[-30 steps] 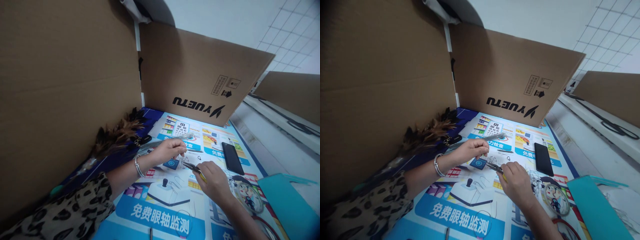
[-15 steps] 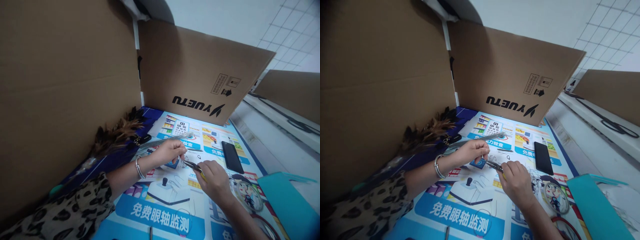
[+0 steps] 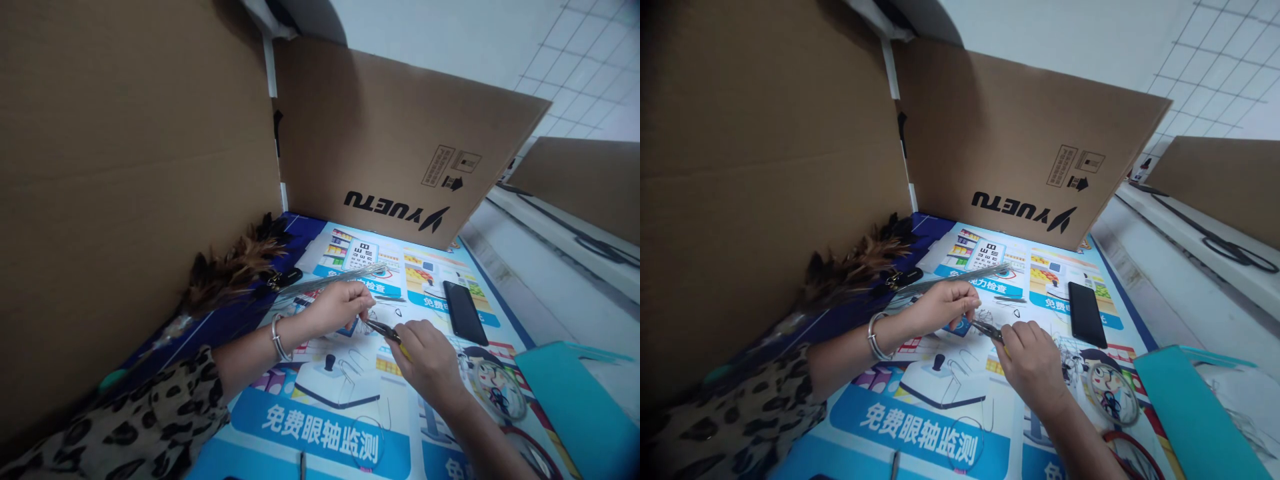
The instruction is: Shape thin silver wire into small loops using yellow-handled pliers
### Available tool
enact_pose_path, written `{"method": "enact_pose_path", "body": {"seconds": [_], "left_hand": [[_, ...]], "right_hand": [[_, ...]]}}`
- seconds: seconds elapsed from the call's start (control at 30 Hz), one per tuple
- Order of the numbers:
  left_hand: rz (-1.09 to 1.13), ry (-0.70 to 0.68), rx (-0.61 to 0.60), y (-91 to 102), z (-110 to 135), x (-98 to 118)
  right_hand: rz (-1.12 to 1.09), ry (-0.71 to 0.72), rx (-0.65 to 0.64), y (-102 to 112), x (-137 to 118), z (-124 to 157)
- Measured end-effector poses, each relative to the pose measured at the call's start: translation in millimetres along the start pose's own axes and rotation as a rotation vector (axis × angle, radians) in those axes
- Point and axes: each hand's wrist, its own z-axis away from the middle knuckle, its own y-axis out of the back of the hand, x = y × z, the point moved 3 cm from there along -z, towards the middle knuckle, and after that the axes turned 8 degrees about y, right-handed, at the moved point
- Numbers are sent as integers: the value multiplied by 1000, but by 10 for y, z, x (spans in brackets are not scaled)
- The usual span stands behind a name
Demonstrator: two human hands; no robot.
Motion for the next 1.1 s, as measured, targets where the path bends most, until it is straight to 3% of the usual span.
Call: {"method": "enact_pose_path", "body": {"seconds": [0.33, 1.1], "left_hand": [[-68, -22, 82, 3, 33, 39], [-108, -78, 49, 23, 96, 161]], "right_hand": [[-43, -29, -33, 10, 0, -16], [-207, -71, -86, -66, 77, 4]]}}
